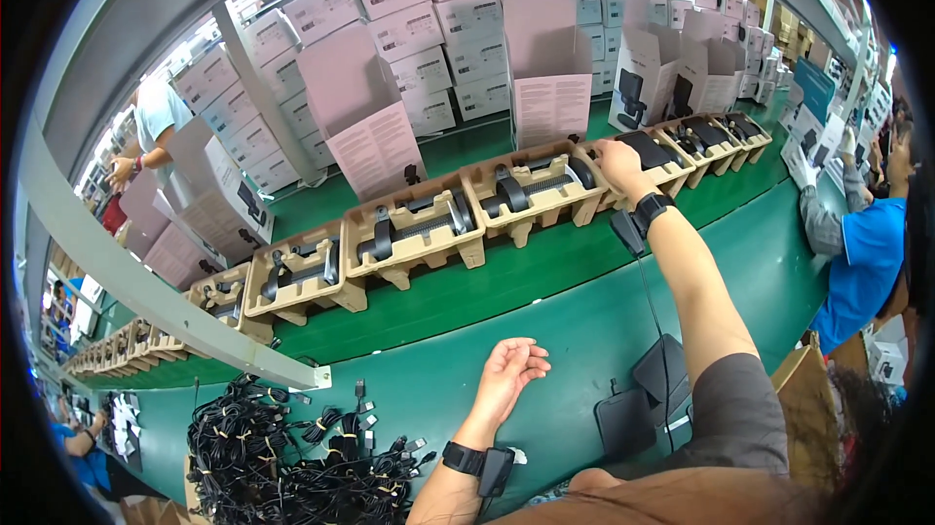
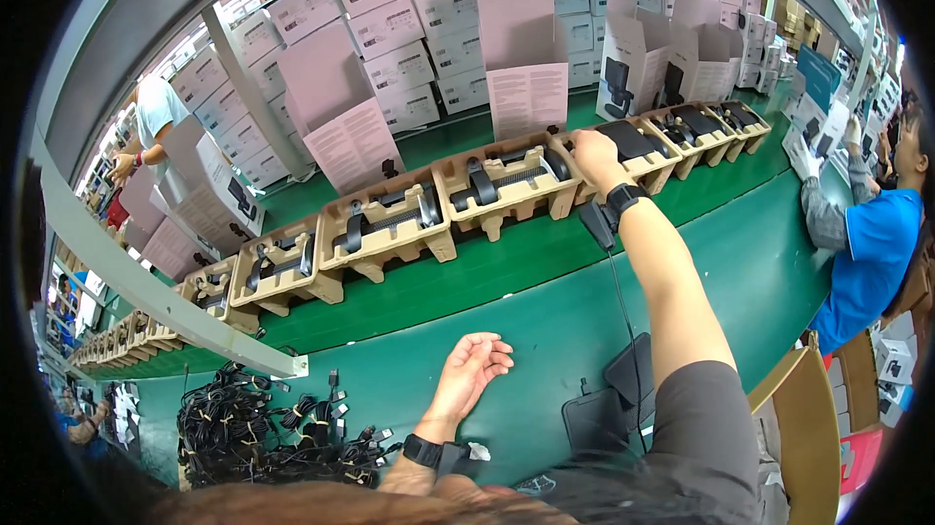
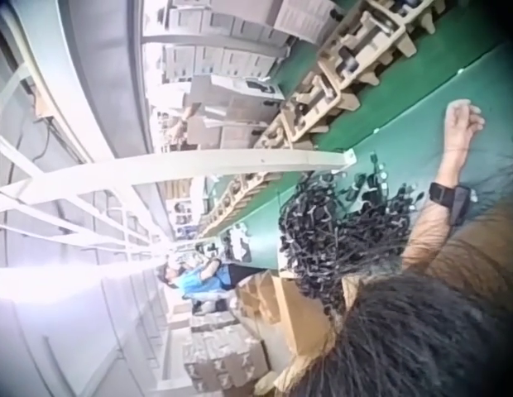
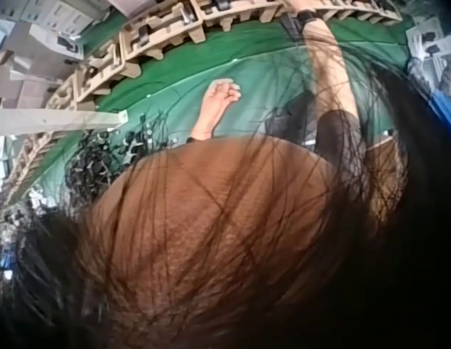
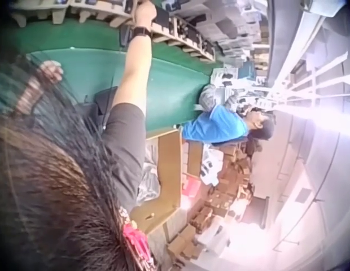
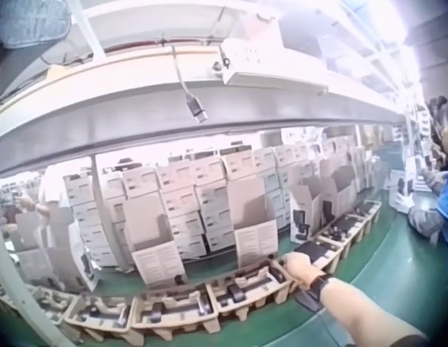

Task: The person picks up a black pad from a box, places it on the table, and unties a cable. They then insert the cable into a stand, place the pad on top, and set the assembled unit into a cardboard tray.

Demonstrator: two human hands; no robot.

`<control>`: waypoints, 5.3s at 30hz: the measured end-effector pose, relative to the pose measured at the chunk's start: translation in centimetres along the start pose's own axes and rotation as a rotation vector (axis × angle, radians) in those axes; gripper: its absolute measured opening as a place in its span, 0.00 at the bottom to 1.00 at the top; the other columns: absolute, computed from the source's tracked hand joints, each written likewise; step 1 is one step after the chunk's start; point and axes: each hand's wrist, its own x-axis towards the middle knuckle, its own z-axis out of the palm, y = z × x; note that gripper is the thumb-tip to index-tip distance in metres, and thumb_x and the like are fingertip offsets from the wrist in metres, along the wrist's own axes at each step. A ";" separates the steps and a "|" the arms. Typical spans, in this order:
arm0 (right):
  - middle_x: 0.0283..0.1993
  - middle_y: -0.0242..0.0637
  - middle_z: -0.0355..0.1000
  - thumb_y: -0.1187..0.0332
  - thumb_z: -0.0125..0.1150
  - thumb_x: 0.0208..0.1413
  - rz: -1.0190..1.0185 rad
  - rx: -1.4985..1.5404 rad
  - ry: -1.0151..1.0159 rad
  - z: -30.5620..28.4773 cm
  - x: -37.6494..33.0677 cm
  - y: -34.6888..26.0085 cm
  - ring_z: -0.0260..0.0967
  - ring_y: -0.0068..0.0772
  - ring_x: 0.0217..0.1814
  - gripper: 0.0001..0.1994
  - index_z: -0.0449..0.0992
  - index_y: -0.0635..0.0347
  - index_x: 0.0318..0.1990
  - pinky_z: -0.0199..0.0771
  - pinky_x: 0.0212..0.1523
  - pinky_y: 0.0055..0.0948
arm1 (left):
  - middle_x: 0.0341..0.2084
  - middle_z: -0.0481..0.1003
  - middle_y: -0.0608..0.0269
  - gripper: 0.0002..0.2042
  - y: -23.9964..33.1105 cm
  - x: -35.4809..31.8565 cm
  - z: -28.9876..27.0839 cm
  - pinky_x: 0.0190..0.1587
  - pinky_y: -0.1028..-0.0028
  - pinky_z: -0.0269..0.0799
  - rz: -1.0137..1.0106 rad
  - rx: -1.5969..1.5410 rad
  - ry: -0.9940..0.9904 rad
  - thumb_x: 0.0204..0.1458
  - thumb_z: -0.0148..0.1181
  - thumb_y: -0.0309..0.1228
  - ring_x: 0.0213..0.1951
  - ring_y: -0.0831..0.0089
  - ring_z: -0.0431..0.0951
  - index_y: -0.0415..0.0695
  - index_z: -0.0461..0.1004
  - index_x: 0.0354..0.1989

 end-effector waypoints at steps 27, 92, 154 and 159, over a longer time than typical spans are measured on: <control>0.49 0.43 0.60 0.61 0.74 0.23 -0.430 -0.248 -0.601 -10.3 -29.6 -3.1 0.67 0.42 0.46 0.46 0.57 0.48 0.57 0.71 0.40 0.35 | 0.33 0.72 0.55 0.08 1.5 -1.2 -1.6 0.37 0.75 0.71 0.039 0.058 -0.028 0.56 0.46 0.28 0.33 0.71 0.74 0.38 0.64 0.41; 0.44 0.44 0.67 0.73 0.57 0.44 -0.799 0.520 0.266 -0.3 -17.0 -31.9 0.63 0.48 0.48 0.17 0.68 0.61 0.45 0.62 0.48 0.39 | 0.26 0.70 0.60 0.12 3.8 -4.3 -4.0 0.24 0.76 0.72 0.102 0.498 -0.058 0.55 0.45 0.25 0.25 0.77 0.73 0.41 0.59 0.48; 0.64 0.41 0.52 0.79 0.44 0.49 -0.835 0.728 0.003 0.6 -25.2 -29.4 0.45 0.43 0.67 0.24 0.61 0.55 0.56 0.40 0.65 0.46 | 0.24 0.66 0.67 0.13 6.1 -6.2 -7.5 0.30 0.73 0.63 -0.089 -0.226 0.064 0.60 0.35 0.44 0.24 0.75 0.65 0.48 0.61 0.41; 0.61 0.40 0.56 0.73 0.45 0.54 -0.841 0.715 -0.004 -1.8 -24.4 -29.7 0.48 0.42 0.66 0.19 0.62 0.55 0.55 0.39 0.65 0.46 | 0.17 0.58 0.69 0.13 5.6 -5.9 -9.4 0.15 0.83 0.49 -0.154 -0.237 -0.183 0.59 0.37 0.44 0.17 0.80 0.56 0.47 0.60 0.36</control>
